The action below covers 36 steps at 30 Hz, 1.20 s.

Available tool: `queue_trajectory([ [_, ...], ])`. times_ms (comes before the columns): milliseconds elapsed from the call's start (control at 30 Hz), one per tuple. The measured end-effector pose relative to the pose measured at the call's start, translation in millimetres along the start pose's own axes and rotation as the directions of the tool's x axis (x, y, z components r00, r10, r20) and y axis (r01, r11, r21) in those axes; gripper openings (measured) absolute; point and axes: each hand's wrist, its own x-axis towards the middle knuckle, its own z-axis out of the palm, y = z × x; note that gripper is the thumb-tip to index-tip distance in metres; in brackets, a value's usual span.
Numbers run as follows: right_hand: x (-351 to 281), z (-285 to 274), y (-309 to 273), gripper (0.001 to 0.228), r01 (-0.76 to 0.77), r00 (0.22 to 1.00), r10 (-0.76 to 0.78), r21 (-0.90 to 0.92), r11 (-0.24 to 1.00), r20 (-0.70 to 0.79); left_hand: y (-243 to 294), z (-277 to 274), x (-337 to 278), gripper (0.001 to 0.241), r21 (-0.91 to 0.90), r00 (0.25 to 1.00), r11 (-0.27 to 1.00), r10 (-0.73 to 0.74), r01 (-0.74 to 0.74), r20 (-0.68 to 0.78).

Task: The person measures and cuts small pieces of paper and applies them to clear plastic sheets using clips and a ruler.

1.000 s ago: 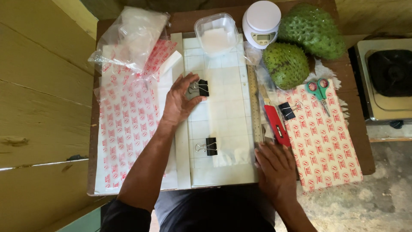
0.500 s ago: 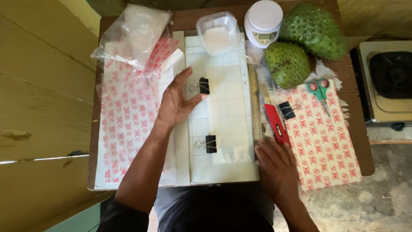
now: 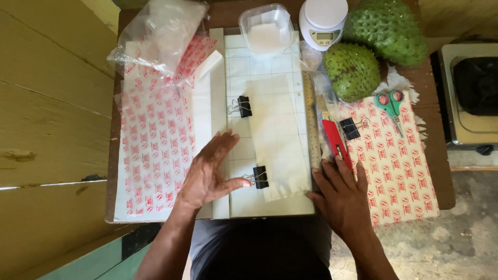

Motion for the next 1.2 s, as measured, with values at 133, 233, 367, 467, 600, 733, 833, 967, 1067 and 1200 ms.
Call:
queue_trajectory([
  [133, 2, 0, -4, 0.045, -0.019, 0.999, 0.022, 0.056, 0.998, -0.047, 15, 3, -12, 0.109, -0.018, 1.0, 1.0, 0.019, -0.02, -0.018],
  [233, 4, 1, -8, 0.039, -0.029, 0.997, 0.032, 0.044, 0.999, -0.07, 19, 16, -21, 0.114, -0.004, 0.995, 0.996, 0.094, -0.094, -0.016],
  [367, 4, 10, -11, 0.029, -0.091, 0.992, 0.092, 0.014, 0.996, -0.091, 17, 31, -26, 0.063, 0.012, 0.992, 0.992, 0.125, -0.125, -0.034],
  [467, 4, 13, -13, 0.024, -0.138, 0.982, 0.137, 0.002, 0.99, -0.133, 23, 29, -21, 0.041, 0.0, 0.991, 0.993, 0.121, -0.121, -0.049],
  [600, 8, 14, -16, 0.024, -0.239, 0.965, 0.235, -0.019, 0.971, -0.118, 21, 29, -18, 0.02, -0.055, 0.993, 0.996, 0.067, -0.073, -0.1],
  [733, 11, 13, -13, 0.028, -0.202, 0.971, 0.192, -0.057, 0.978, -0.14, 15, 24, -12, 0.043, -0.076, 0.994, 0.996, -0.046, 0.038, -0.1],
  [833, 11, 16, -8, 0.028, -0.19, 0.974, 0.178, -0.08, 0.979, -0.137, -3, 29, 5, 0.05, 0.008, 0.986, 0.997, -0.072, 0.074, -0.153],
  [967, 18, 9, -13, 0.027, -0.204, 0.971, 0.165, -0.238, 0.95, -0.175, -36, 39, 38, 0.06, 0.226, 0.965, 0.965, -0.076, 0.135, -0.252],
  [1067, 27, 0, -20, 0.028, -0.24, 0.965, 0.194, -0.299, 0.924, -0.175, -56, 44, 59, 0.069, 0.279, 0.959, 0.945, -0.094, 0.171, -0.268],
  [1200, 28, 9, -16, 0.031, -0.314, 0.949, 0.311, -0.284, 0.906, -0.058, -80, 59, 76, 0.083, 0.261, 0.949, 0.927, -0.208, 0.268, -0.236],
])
